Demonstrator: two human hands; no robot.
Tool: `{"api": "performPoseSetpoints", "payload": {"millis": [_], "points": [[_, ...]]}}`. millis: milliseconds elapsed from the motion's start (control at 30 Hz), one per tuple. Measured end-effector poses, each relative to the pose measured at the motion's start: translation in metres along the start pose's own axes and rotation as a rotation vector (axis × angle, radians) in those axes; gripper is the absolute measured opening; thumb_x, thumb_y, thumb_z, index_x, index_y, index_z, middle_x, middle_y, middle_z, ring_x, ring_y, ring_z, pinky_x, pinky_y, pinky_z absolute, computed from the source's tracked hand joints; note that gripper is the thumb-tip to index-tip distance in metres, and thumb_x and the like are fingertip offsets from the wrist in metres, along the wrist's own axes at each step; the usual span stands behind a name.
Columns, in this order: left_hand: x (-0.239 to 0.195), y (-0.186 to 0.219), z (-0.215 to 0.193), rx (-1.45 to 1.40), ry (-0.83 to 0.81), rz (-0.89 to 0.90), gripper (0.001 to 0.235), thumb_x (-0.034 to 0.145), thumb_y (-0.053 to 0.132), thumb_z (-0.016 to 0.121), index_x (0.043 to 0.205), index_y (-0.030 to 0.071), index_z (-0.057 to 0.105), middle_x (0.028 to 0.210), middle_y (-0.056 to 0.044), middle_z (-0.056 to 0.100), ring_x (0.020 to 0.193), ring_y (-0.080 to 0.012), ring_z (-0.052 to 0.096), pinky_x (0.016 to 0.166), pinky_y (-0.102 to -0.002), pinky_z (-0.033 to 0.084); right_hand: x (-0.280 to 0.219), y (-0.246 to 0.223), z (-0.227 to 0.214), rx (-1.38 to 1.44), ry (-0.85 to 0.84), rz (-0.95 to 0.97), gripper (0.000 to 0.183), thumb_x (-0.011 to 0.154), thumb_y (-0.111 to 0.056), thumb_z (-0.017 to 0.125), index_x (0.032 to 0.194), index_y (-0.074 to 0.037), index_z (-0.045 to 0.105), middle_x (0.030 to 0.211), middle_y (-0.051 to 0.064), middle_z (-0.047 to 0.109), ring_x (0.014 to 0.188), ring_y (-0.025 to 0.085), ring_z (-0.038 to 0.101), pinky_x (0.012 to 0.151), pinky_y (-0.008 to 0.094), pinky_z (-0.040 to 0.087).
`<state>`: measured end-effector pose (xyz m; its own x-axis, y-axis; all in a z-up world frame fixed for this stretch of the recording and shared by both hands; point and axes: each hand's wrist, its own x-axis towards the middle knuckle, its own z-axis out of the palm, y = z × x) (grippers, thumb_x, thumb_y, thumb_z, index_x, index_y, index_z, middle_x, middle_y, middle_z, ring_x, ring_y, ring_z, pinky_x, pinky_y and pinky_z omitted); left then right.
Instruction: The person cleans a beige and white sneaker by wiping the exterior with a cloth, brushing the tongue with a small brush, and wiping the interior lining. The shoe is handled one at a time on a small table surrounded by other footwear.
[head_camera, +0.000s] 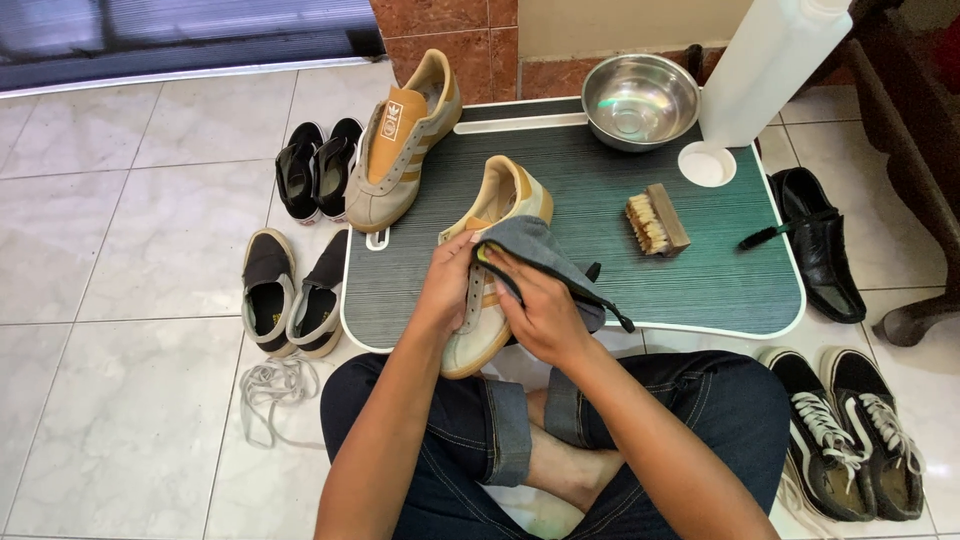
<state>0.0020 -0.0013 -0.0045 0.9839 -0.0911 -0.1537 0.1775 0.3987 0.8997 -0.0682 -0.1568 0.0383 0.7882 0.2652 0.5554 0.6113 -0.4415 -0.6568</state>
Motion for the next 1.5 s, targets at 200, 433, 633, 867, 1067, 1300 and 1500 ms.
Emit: {"api": "performPoseSetpoints", "payload": {"millis": [200, 433, 633, 867, 1067, 1300, 1500], "points": [[-0.014, 0.018, 0.011, 0.033, -0.018, 0.002, 0.028, 0.106, 0.017, 0.059, 0.122, 0.005, 0.079, 0.100, -0.013, 0.080, 0.093, -0.0202, 0.077, 0.090, -0.039, 0.062, -0.031, 0.000, 0.017, 0.044, -0.185, -0.098, 0.033, 0.108, -0.017, 0.056, 0.126, 0.006, 0.070, 0.130, 0.028, 0.072, 0.121, 0.043, 0.072, 0.105, 0.050, 0.057], [-0.015, 0.021, 0.015, 0.026, -0.021, -0.058, 0.029, 0.106, 0.020, 0.061, 0.123, 0.004, 0.078, 0.105, -0.018, 0.081, 0.090, -0.0245, 0.078, 0.086, -0.042, 0.064, -0.041, 0.033, -0.012, 0.691, 0.294, 0.536, 0.048, 0.114, -0.035, 0.050, 0.117, 0.005, 0.077, 0.104, 0.023, 0.078, 0.099, 0.026, 0.070, 0.102, 0.050, 0.051], [-0.017, 0.024, 0.022, -0.004, -0.001, -0.143, 0.050, 0.107, 0.047, 0.060, 0.122, 0.002, 0.076, 0.098, -0.015, 0.078, 0.092, -0.0244, 0.077, 0.087, -0.047, 0.065, 0.017, 0.001, -0.009, 0.243, 0.056, 0.263, 0.054, 0.116, -0.024, 0.043, 0.151, 0.018, 0.044, 0.150, 0.049, 0.046, 0.146, 0.060, 0.038, 0.124, 0.068, 0.026], [-0.006, -0.005, 0.006, 0.174, -0.007, 0.073, 0.044, 0.113, 0.043, 0.057, 0.099, 0.011, 0.083, 0.088, -0.003, 0.073, 0.083, -0.0142, 0.066, 0.085, -0.032, 0.058, 0.005, -0.014, 0.016, 0.274, 0.052, 0.146, 0.047, 0.115, -0.014, 0.045, 0.154, 0.012, 0.048, 0.161, 0.035, 0.044, 0.152, 0.043, 0.039, 0.128, 0.057, 0.029], [-0.029, 0.037, 0.028, 0.026, 0.029, 0.009, 0.045, 0.109, 0.045, 0.059, 0.094, 0.009, 0.082, 0.082, -0.007, 0.077, 0.077, -0.0152, 0.071, 0.079, -0.034, 0.062, -0.008, -0.027, 0.007, 0.297, -0.031, 0.080, 0.037, 0.111, -0.012, 0.053, 0.141, 0.005, 0.066, 0.146, 0.024, 0.064, 0.140, 0.038, 0.057, 0.119, 0.051, 0.043], [-0.014, 0.017, 0.014, 0.062, 0.001, -0.077, 0.037, 0.107, 0.036, 0.067, 0.118, 0.004, 0.081, 0.102, -0.017, 0.081, 0.087, -0.0238, 0.079, 0.084, -0.043, 0.065, -0.053, 0.039, -0.019, 0.275, 0.294, 1.019, 0.066, 0.108, -0.064, 0.050, 0.124, -0.001, 0.061, 0.111, 0.027, 0.066, 0.112, 0.043, 0.062, 0.106, 0.059, 0.040], [-0.005, 0.003, 0.008, 0.064, -0.030, -0.062, 0.034, 0.108, 0.032, 0.063, 0.112, 0.004, 0.082, 0.095, -0.015, 0.081, 0.081, -0.0214, 0.078, 0.077, -0.040, 0.066, 0.013, 0.051, -0.020, 0.181, 0.153, 0.344, 0.045, 0.117, -0.027, 0.043, 0.146, 0.002, 0.063, 0.145, 0.031, 0.062, 0.140, 0.043, 0.055, 0.119, 0.057, 0.041]]}}
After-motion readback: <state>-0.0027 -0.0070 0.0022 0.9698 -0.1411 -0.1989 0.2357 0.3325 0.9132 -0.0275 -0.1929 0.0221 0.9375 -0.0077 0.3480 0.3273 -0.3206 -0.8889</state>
